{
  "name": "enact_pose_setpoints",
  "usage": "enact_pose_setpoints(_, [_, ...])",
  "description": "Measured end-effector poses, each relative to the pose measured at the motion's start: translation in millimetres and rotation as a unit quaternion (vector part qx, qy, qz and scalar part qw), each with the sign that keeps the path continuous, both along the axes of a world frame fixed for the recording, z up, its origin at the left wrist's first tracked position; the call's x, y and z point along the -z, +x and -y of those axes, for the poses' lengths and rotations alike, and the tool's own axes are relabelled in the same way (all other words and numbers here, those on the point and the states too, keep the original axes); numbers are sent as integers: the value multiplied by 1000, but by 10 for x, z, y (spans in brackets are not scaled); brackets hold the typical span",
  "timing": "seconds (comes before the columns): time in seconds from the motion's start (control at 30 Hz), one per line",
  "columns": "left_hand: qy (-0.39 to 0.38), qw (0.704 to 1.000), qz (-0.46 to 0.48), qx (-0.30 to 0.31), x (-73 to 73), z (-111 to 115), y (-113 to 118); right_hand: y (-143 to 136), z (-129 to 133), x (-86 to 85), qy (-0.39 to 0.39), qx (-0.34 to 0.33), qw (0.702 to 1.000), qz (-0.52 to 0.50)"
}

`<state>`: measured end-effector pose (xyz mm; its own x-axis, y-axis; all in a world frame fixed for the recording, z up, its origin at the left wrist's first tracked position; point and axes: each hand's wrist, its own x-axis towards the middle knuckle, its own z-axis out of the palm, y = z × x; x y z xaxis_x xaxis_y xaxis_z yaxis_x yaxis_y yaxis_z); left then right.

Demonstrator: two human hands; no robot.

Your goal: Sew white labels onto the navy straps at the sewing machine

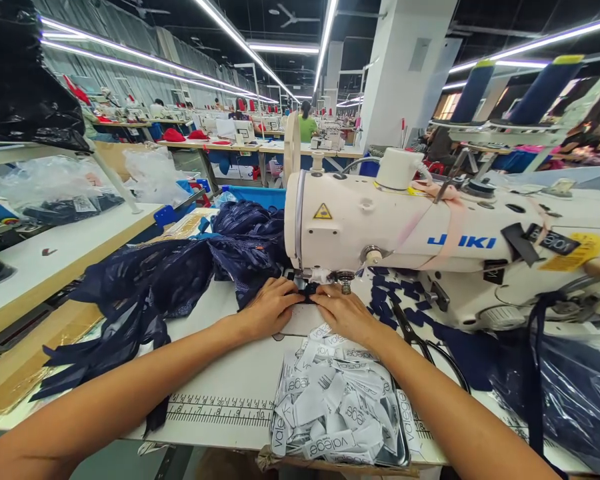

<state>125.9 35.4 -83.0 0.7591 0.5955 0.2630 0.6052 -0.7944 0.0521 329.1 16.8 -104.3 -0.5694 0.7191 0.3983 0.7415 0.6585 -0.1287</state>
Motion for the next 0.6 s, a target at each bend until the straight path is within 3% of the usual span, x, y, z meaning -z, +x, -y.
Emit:
enact_pose_setpoints(0.2, [-2,1000,-26,16,23,-7,-21,78,-49,39,-30,-32,998,-52])
enact_pose_setpoints(0.6, [16,997,-49,49,18,-4,-66,-9,59,-70,55,-31,996,66])
